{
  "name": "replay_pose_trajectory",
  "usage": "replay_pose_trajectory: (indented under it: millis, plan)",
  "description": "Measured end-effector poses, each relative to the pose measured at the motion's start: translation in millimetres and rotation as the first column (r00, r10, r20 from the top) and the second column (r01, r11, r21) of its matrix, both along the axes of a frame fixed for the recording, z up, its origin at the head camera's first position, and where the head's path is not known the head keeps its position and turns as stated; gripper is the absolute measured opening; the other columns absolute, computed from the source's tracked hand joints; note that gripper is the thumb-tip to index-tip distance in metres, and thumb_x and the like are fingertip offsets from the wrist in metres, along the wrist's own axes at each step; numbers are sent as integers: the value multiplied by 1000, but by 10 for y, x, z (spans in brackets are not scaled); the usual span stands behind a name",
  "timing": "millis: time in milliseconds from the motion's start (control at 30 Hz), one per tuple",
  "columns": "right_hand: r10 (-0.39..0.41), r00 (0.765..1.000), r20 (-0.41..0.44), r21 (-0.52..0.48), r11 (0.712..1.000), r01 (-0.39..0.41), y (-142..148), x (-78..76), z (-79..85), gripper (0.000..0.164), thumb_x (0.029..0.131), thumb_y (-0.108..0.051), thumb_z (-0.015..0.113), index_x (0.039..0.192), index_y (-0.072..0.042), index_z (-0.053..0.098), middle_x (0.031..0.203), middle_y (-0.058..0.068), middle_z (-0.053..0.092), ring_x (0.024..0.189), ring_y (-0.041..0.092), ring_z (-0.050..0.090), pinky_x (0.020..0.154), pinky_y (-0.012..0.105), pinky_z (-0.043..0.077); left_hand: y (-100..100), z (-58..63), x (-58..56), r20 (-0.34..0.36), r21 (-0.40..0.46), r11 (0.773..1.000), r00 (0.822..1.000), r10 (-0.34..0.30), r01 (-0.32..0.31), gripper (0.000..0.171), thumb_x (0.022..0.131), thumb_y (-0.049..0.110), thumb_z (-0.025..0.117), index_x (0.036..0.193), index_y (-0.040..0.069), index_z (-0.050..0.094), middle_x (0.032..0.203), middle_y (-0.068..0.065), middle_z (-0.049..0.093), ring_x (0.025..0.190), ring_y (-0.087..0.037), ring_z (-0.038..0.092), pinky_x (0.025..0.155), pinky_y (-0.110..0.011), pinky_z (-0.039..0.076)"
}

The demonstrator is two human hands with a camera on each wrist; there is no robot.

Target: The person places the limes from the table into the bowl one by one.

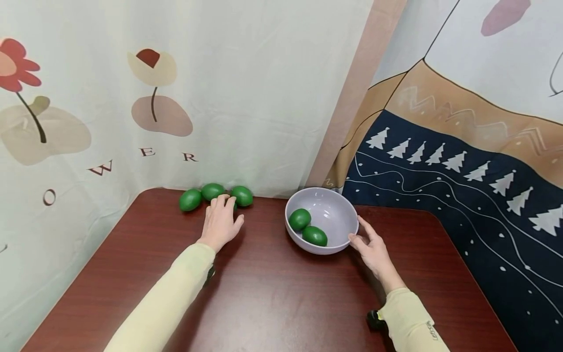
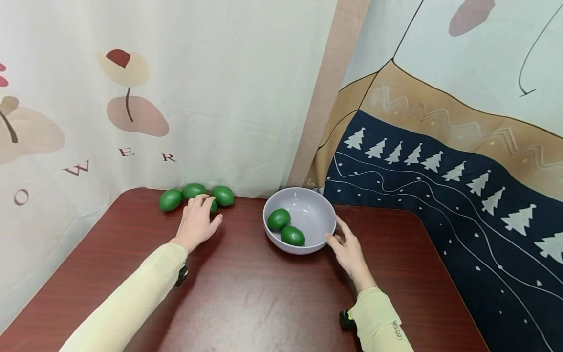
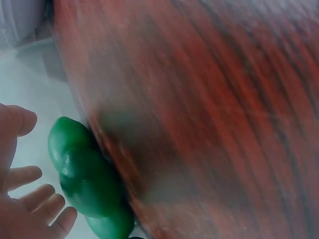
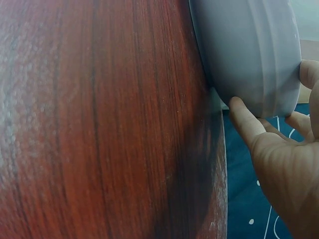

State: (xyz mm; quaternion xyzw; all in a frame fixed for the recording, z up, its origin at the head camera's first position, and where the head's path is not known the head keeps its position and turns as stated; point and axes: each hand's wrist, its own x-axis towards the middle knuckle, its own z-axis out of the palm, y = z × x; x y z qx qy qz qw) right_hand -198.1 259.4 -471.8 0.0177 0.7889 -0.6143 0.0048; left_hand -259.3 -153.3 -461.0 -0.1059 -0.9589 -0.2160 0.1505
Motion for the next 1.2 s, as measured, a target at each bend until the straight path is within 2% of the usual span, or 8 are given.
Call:
replay_pose_trajectory:
  millis: [233, 633, 800, 967, 1200]
  plan:
    - [11, 1000, -29, -1, 1000, -11, 2, 7, -6, 70, 102, -4, 62, 163, -5, 27, 154, 30, 39, 105, 0, 64, 93, 27, 55, -73, -41, -47, 5, -14, 1000, 1000, 25, -25, 55, 95, 17, 68, 141, -9, 52, 144, -31, 43, 129, -50, 40, 100, -61, 38]
    - [6, 1000, -6, 25, 1000, -6, 5, 12, 10, 70, 102, -7, 63, 163, -8, 28, 154, 27, 40, 110, 4, 65, 96, 30, 54, -143, -144, -144, 63, 8, 994, 992, 107, -108, 60, 97, 21, 65, 146, -6, 45, 147, -34, 36, 129, -52, 37, 105, -63, 34]
    - [4, 1000, 2, 9, 1000, -4, 5, 3, 5, 70, 102, -5, 63, 164, -10, 29, 155, 25, 40, 106, -1, 64, 96, 31, 54, -156, -164, -165, 67, 23, 991, 989, 128, -130, 59, 97, 23, 67, 145, -4, 46, 147, -34, 37, 129, -52, 38, 104, -63, 34]
    - [5, 1000, -13, 6, 1000, -5, -2, -3, 0, 70, 102, -3, 62, 163, -9, 29, 154, 27, 41, 105, 0, 65, 94, 28, 55, -164, -172, -171, 64, 26, 991, 989, 131, -133, 57, 96, 24, 69, 141, -4, 49, 142, -34, 41, 126, -52, 41, 100, -63, 36]
    - [8, 1000, -3, 17, 1000, -8, 13, -2, 8, 69, 103, -7, 63, 163, -9, 29, 155, 26, 40, 107, -1, 64, 97, 32, 53, -174, -181, -198, 60, 30, 991, 990, 125, -127, 56, 94, 25, 75, 136, -3, 51, 137, -31, 45, 122, -49, 45, 96, -61, 40]
